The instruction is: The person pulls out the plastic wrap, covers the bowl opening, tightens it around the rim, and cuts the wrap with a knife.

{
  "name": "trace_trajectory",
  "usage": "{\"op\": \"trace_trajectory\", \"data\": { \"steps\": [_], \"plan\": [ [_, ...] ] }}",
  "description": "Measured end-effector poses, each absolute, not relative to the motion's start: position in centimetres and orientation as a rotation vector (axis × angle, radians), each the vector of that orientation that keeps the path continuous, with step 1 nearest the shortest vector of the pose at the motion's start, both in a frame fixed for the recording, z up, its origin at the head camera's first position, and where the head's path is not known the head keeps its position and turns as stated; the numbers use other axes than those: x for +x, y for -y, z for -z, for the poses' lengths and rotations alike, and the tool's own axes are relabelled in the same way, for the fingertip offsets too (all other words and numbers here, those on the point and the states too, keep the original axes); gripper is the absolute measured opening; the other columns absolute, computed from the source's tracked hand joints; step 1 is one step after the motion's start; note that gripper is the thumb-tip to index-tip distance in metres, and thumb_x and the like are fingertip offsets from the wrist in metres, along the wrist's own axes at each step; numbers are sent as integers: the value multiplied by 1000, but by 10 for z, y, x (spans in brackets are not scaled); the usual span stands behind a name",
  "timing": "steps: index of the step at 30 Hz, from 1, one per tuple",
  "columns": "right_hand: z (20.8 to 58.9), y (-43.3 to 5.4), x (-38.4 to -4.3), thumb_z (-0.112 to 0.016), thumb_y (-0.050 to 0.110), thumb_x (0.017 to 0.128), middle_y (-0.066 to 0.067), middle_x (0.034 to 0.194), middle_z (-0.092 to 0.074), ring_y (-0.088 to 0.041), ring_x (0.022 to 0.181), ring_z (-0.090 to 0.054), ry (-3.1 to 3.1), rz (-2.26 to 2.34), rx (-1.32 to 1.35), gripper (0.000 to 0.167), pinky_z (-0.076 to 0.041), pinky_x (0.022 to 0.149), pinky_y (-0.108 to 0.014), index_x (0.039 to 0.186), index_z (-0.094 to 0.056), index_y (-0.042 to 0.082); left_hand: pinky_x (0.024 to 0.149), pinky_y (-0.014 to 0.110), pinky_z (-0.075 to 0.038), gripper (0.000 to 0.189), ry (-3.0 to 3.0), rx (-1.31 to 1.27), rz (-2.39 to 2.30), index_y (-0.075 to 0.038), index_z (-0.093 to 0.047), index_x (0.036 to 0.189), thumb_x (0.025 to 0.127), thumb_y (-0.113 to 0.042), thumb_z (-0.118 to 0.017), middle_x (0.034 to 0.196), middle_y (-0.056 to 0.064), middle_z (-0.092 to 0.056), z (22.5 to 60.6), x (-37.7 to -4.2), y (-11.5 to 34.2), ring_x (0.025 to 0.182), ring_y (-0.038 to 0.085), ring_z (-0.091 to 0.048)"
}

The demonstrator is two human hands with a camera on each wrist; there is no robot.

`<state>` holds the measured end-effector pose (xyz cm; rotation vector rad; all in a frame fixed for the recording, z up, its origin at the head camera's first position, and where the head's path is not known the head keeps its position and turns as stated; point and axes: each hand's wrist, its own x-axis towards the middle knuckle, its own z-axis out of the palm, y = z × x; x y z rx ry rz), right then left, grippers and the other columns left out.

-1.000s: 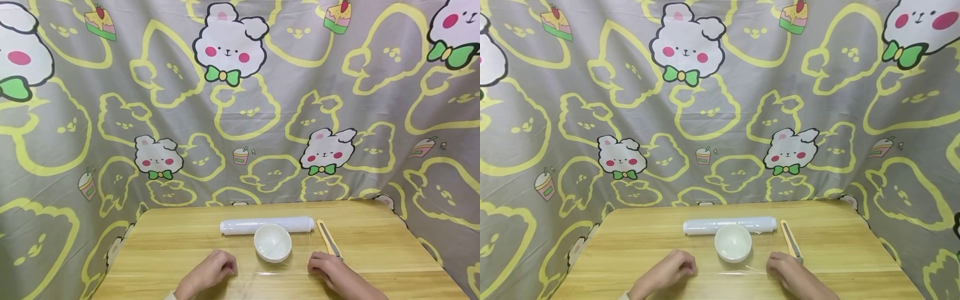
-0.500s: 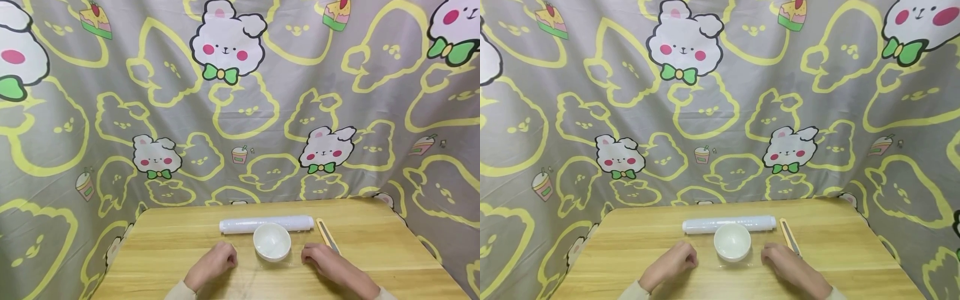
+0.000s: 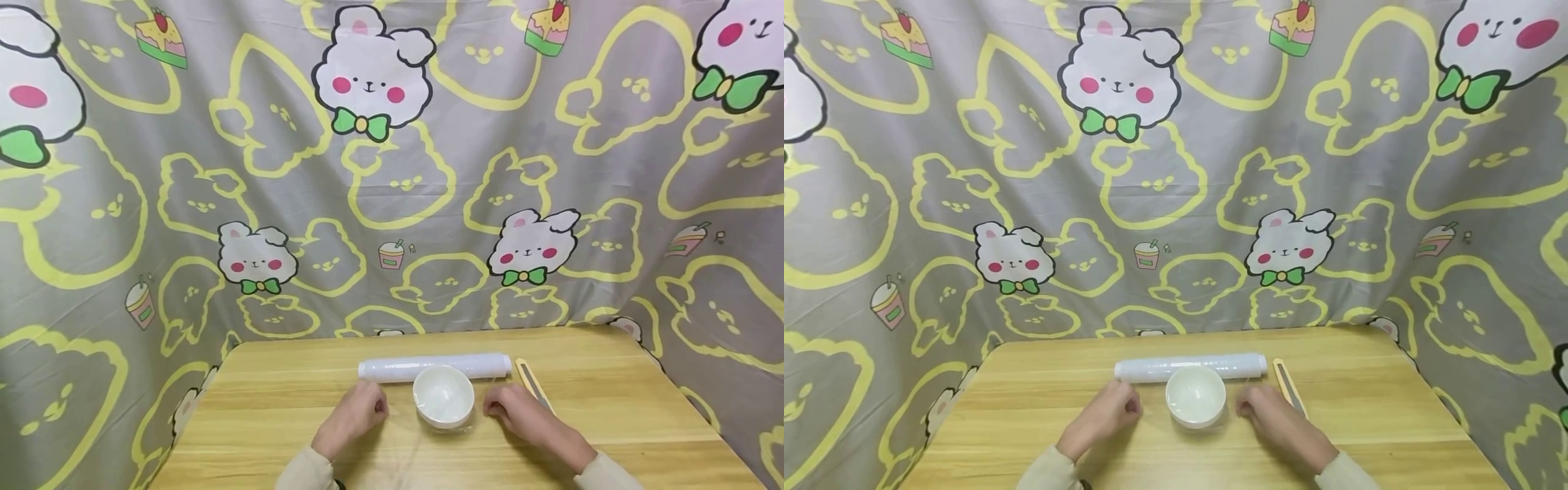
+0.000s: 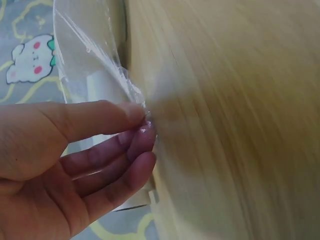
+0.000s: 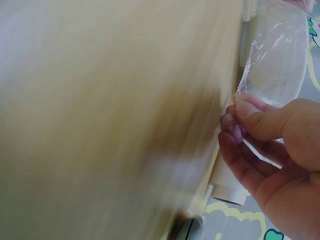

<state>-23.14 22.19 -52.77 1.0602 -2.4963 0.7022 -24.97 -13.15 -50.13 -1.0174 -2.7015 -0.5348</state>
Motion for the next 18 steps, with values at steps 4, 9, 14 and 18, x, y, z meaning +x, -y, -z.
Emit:
{"op": "trace_trajectory", "data": {
  "steps": [4, 9, 14, 18],
  "plan": [
    [528, -215, -234, -80, -3, 82, 8, 78, -71, -5, 74, -66, 2515, -810, 987, 20, -58, 63, -25, 78, -73, 15, 52, 12, -44, 22, 2706, -920, 550, -13, -75, 65, 69, 9, -75, 63, -9, -65, 506, -254, 129, 59, -2, -51],
    [527, -206, -234, -82, -3, 80, 7, 78, -73, -6, 76, -67, 2574, -910, 807, 19, -58, 65, -26, 77, -75, 15, 50, 15, -43, 27, 2693, -770, 641, -17, -70, 58, 70, 7, -76, 58, -13, -60, 511, -258, 123, 55, -1, -47],
    [527, -198, -233, -83, -1, 79, 11, 76, -73, -2, 74, -64, 2646, -972, 567, 23, -56, 66, -25, 74, -76, 20, 51, 17, -42, 28, 2684, -642, 760, -17, -69, 56, 69, 8, -74, 55, -15, -58, 513, -260, 114, 56, 1, -45],
    [528, -194, -233, -84, 1, 79, 12, 77, -72, 0, 75, -62, 2690, -1084, 420, 23, -54, 68, -23, 74, -76, 23, 56, 18, -48, 20, 2686, -543, 912, -12, -78, 67, 71, 7, -77, 63, -9, -69, 517, -262, 109, 61, 0, -53]
  ]
}}
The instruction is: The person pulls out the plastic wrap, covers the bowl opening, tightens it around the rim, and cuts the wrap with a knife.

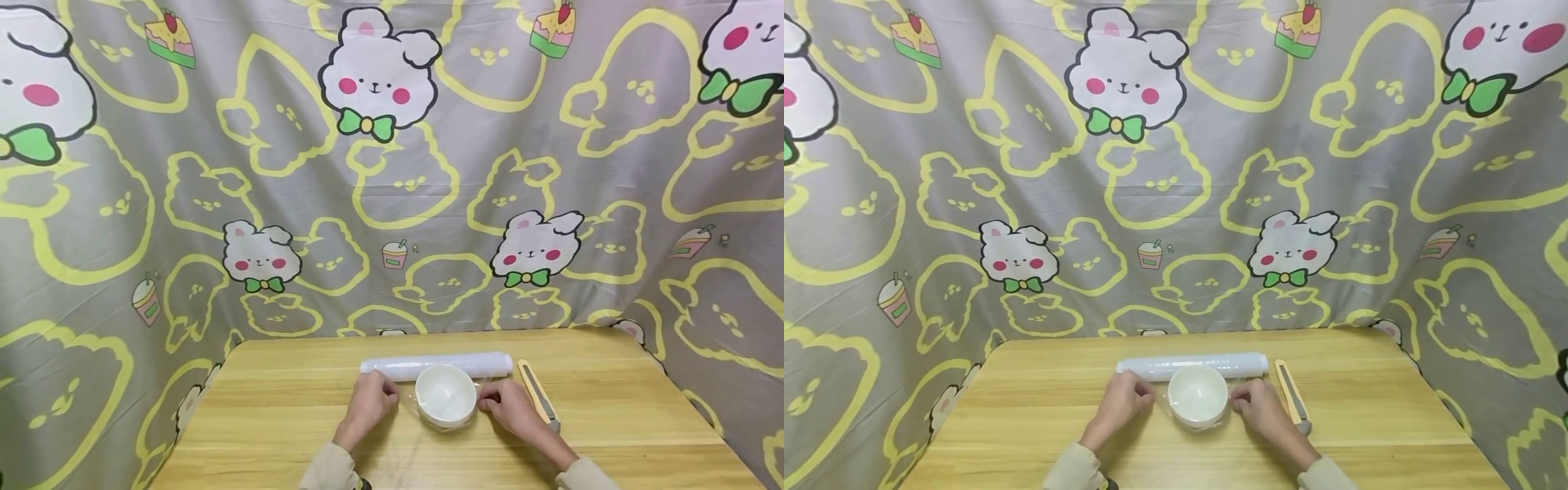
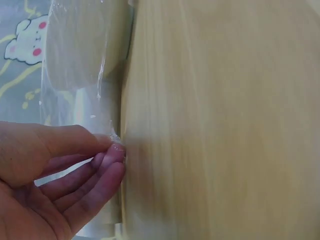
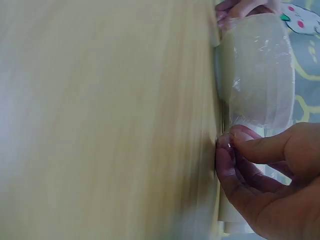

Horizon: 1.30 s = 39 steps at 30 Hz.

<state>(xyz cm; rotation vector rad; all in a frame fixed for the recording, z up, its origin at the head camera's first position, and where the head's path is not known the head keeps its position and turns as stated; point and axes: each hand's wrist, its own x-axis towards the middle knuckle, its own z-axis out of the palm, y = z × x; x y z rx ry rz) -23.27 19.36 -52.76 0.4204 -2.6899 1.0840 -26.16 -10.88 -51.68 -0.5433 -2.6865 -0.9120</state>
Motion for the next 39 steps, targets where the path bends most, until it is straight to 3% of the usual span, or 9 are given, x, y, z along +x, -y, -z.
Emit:
{"op": "trace_trajectory", "data": {
  "steps": [5, 9, 12, 15, 19, 24, 31, 35, 39],
  "plan": [
    [531, -193, -232, -81, 0, 82, 4, 81, -74, -3, 78, -64, 2682, -1317, 358, 15, -54, 70, -22, 79, -79, 14, 57, 18, -51, 12, 2653, -500, 1143, -7, -80, 73, 76, 5, -82, 67, -3, -73, 525, -265, 105, 62, 0, -57],
    [534, -194, -232, -73, -10, 85, -11, 86, -75, -4, 77, -65, 2609, -1668, 362, 7, -57, 70, -21, 89, -77, -6, 55, 17, -52, 11, 2605, -511, 1411, -3, -80, 77, 78, 8, -80, 69, 3, -74, 531, -266, 103, 61, 3, -62],
    [535, -195, -230, -62, -14, 90, -23, 95, -74, -6, 79, -68, 2485, -2039, 312, 17, -62, 73, -24, 103, -64, -24, 58, 18, -57, 11, 2560, -506, 1656, 4, -79, 83, 81, 13, -75, 75, 13, -75, 534, -264, 100, 66, 16, -71],
    [535, -196, -229, -56, -11, 94, -24, 102, -72, -10, 84, -69, 2372, -2290, 238, 29, -63, 78, -28, 115, -53, -31, 70, 25, -62, 10, 2483, -490, 1982, 13, -75, 93, 85, 16, -69, 87, 23, -75, 535, -262, 98, 80, 30, -75],
    [534, -197, -226, -58, -6, 95, -17, 106, -72, -14, 89, -69, 2306, -2464, 139, 38, -62, 83, -30, 124, -51, -28, 89, 36, -61, 22, 2338, -443, 2421, 23, -64, 112, 93, 14, -59, 107, 29, -72, 537, -259, 98, 95, 29, -74],
    [531, -197, -222, -58, -3, 96, -15, 113, -71, -17, 98, -69, 2214, -2662, 87, 47, -61, 89, -34, 135, -44, -26, 101, 39, -55, 33, 2204, -420, 2736, 22, -54, 129, 101, 5, -53, 119, 21, -70, 541, -259, 101, 103, 18, -69],
    [526, -199, -219, -50, 12, 102, -12, 117, -71, -19, 103, -68, 2178, -2774, 53, 42, -58, 90, -33, 134, -54, -15, 104, 40, -53, 39, 2101, -378, 2898, 20, -47, 138, 104, 2, -50, 119, 14, -69, 542, -257, 99, 106, 18, -66],
    [525, -198, -216, -48, 17, 106, -15, 121, -69, -21, 106, -66, 2119, -2833, 69, 44, -56, 98, -37, 134, -53, -16, 109, 43, -50, 43, 2052, -365, 2959, 20, -42, 142, 104, 3, -50, 124, 17, -67, 541, -254, 99, 110, 20, -65],
    [522, -197, -216, -53, 19, 106, -15, 122, -69, -20, 106, -66, 2082, -2870, 97, 41, -56, 99, -37, 133, -58, -12, 113, 45, -45, 47, 2037, -345, 3000, 19, -36, 147, 104, 2, -48, 133, 23, -62, 537, -251, 98, 118, 24, -63]
  ]
}}
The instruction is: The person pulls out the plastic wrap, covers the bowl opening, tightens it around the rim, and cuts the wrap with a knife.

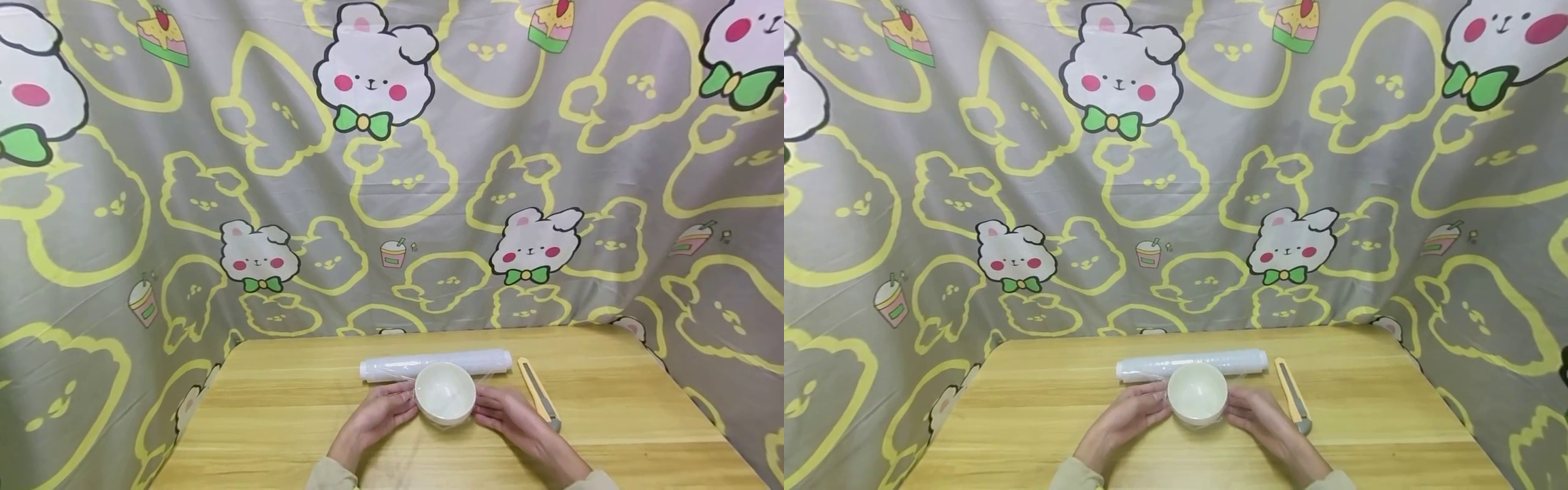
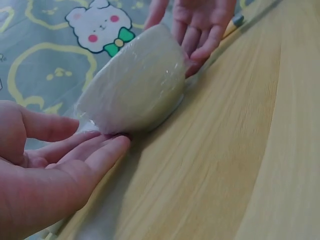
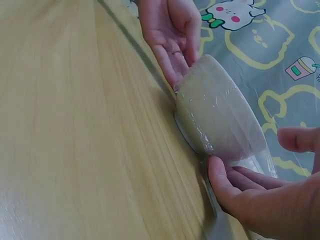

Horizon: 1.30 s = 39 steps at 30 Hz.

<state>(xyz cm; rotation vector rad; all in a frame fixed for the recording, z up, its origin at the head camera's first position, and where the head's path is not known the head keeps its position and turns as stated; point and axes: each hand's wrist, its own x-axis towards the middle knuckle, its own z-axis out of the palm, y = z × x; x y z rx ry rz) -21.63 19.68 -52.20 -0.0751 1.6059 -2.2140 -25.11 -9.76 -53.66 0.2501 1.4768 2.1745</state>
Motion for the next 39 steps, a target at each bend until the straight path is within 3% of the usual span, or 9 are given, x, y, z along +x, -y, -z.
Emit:
{"op": "trace_trajectory", "data": {
  "steps": [5, 12, 16, 20, 24, 29, 33, 36, 39],
  "plan": [
    [521, -194, -217, -55, 22, 106, -12, 119, -70, -19, 106, -65, -1602, 2196, -70, 36, -55, 99, -36, 129, -62, -5, 114, 44, -43, 51, -1497, 260, -2148, 20, -32, 149, 103, 3, -48, 140, 25, -56, 533, -248, 94, 127, 25, -57],
    [522, -196, -218, -52, 23, 107, -8, 115, -70, -18, 106, -64, -1608, 2181, -90, 36, -55, 98, -34, 129, -60, -5, 116, 45, -41, 50, -1498, 249, -2156, 16, -34, 150, 103, 2, -48, 142, 21, -56, 535, -247, 90, 128, 24, -56],
    [525, -202, -218, -52, 22, 108, -12, 123, -69, -20, 110, -65, -1582, 2192, -111, 39, -54, 102, -36, 133, -57, -8, 119, 49, -36, 53, -1473, 255, -2145, 15, -32, 151, 105, -3, -49, 147, 23, -52, 535, -247, 93, 132, 26, -53],
    [525, -212, -216, -52, 22, 109, -20, 130, -65, -23, 116, -65, -1615, 2196, -92, 50, -53, 104, -38, 140, -45, -16, 119, 49, -36, 54, -1494, 253, -2123, 17, -29, 152, 107, -7, -49, 144, 22, -54, 533, -246, 104, 133, 27, -52],
    [514, -222, -215, -55, 23, 107, -24, 120, -69, -27, 108, -70, -1841, 2159, -20, 55, -59, 95, -38, 137, -43, -22, 112, 49, -45, 44, -1737, 319, -2015, 19, -46, 140, 105, -6, -53, 130, 24, -63, 522, -240, 115, 123, 33, -60],
    [488, -220, -224, -66, 15, 101, -17, 93, -75, -26, 83, -74, -2420, 1938, -4, 32, -64, 72, -35, 112, -66, -15, 89, 50, -60, 30, -2379, 520, -1611, 14, -66, 119, 100, -9, -64, 115, 27, -70, 492, -221, 108, 104, 40, -67],
    [471, -211, -245, -71, 11, 97, -8, 86, -75, -24, 79, -72, -2873, 1664, -195, 13, -61, 66, -29, 99, -75, -1, 91, 54, -59, 41, -2811, 526, -1262, 11, -66, 121, 93, -18, -76, 118, 27, -68, 473, -203, 85, 108, 44, -65],
    [464, -200, -265, -71, 11, 96, -6, 92, -75, -25, 85, -71, -3022, 1476, -430, 11, -60, 72, -33, 102, -76, 2, 96, 55, -56, 54, -3044, 405, -1104, 11, -64, 123, 85, -22, -84, 124, 29, -61, 468, -191, 66, 116, 46, -59],
    [465, -190, -285, -69, 10, 97, -9, 101, -75, -30, 96, -70, -3030, 1327, -600, 16, -60, 84, -45, 108, -75, 1, 98, 53, -55, 74, -3144, 282, -1069, 14, -56, 132, 80, -27, -89, 132, 31, -52, 469, -184, 48, 123, 46, -52]
  ]
}}
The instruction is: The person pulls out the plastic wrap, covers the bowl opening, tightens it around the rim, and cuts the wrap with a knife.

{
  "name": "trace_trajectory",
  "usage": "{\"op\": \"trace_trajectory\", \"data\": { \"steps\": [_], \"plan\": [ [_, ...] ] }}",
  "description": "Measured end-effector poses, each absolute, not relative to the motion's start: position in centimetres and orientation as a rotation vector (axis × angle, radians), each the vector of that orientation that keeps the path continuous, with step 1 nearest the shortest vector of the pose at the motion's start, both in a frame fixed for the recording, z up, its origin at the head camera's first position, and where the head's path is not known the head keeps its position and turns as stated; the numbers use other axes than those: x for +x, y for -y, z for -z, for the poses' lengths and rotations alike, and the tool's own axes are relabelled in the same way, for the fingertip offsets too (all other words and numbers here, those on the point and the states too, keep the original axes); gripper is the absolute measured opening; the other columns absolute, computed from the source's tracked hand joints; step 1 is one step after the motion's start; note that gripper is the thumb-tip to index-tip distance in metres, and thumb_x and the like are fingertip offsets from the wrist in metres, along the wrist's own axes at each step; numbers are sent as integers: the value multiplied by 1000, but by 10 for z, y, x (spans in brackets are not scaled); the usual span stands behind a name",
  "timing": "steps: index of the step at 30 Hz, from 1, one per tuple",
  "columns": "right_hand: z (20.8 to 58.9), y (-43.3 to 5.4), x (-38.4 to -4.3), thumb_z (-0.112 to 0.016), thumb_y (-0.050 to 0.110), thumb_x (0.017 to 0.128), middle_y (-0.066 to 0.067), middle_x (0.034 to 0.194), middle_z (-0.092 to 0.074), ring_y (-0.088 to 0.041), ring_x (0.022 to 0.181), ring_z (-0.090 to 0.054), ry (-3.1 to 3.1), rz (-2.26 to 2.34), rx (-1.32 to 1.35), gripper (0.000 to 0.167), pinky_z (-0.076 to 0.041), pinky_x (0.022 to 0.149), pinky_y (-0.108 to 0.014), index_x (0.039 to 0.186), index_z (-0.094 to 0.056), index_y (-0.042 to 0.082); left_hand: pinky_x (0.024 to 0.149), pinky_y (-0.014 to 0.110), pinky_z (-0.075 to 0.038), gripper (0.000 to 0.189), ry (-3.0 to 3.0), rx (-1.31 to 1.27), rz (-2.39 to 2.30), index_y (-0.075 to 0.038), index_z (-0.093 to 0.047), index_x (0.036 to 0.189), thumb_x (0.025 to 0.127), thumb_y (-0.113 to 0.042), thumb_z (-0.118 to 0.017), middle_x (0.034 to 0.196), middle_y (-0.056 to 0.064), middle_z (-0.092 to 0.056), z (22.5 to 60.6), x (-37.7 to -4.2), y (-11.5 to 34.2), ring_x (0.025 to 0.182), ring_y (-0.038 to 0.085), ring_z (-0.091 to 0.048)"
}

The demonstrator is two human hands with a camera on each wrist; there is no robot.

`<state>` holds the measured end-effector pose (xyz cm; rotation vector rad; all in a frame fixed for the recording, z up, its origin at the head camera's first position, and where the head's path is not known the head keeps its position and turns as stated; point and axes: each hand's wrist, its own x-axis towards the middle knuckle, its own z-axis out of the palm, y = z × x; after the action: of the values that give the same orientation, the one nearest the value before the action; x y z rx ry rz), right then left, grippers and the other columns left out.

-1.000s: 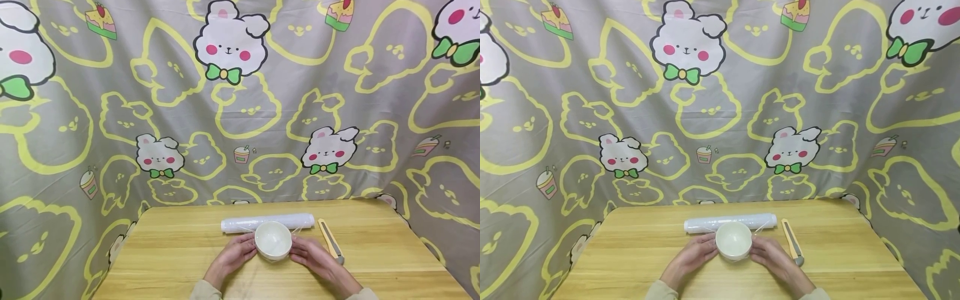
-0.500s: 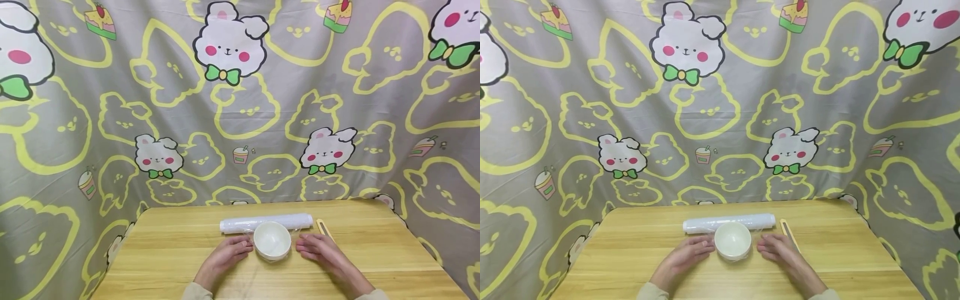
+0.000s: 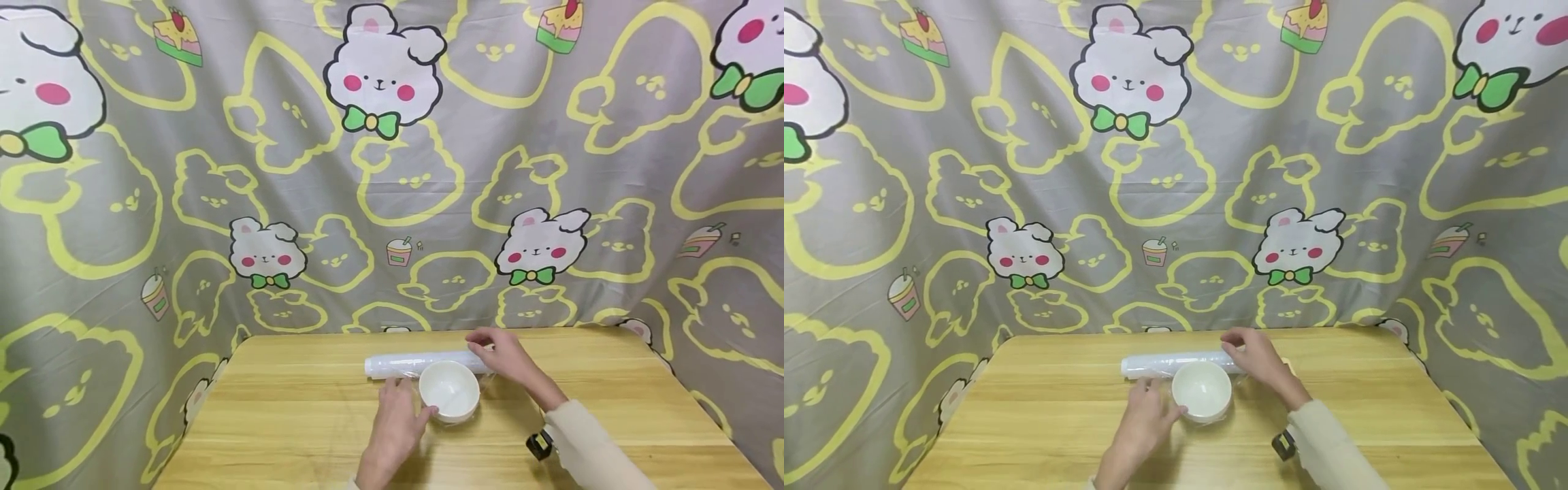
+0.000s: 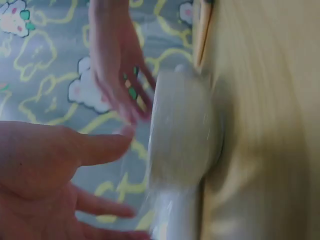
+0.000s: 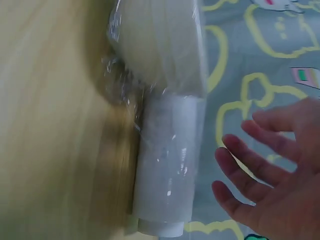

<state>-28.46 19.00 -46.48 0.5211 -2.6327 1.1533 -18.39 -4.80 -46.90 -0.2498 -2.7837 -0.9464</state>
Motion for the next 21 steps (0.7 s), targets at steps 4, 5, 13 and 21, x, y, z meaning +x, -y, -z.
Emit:
{"op": "trace_trajectory", "data": {
  "steps": [4, 5, 13, 21],
  "plan": [
    [472, -183, -305, -68, 10, 98, -15, 113, -73, -38, 109, -66, 2722, -1057, 653, 21, -55, 95, -56, 114, -73, -2, 97, 52, -56, 101, 2765, -193, 956, 18, -43, 142, 74, -37, -93, 136, 34, -43, 478, -182, 28, 126, 46, -46],
    [473, -182, -308, -68, 10, 98, -16, 115, -73, -39, 111, -65, 2739, -1047, 670, 21, -55, 96, -57, 115, -73, -2, 96, 51, -56, 106, 2752, -191, 961, 19, -41, 143, 72, -39, -94, 135, 34, -42, 481, -182, 25, 125, 45, -45],
    [482, -177, -320, -66, 10, 98, -13, 103, -73, -32, 97, -69, 2846, -1002, 722, 19, -59, 84, -50, 110, -73, -2, 93, 53, -56, 121, 2704, -187, 1008, 23, -33, 144, 66, -45, -96, 127, 33, -39, 495, -184, 12, 118, 46, -47],
    [482, -174, -317, -58, 5, 100, -14, 106, -74, -32, 100, -68, 2871, -1070, 651, 20, -58, 88, -51, 107, -76, -1, 89, 48, -59, 113, 2691, -120, 935, 19, -40, 139, 62, -38, -100, 123, 30, -43, 497, -186, 9, 113, 44, -55]
  ]
}}
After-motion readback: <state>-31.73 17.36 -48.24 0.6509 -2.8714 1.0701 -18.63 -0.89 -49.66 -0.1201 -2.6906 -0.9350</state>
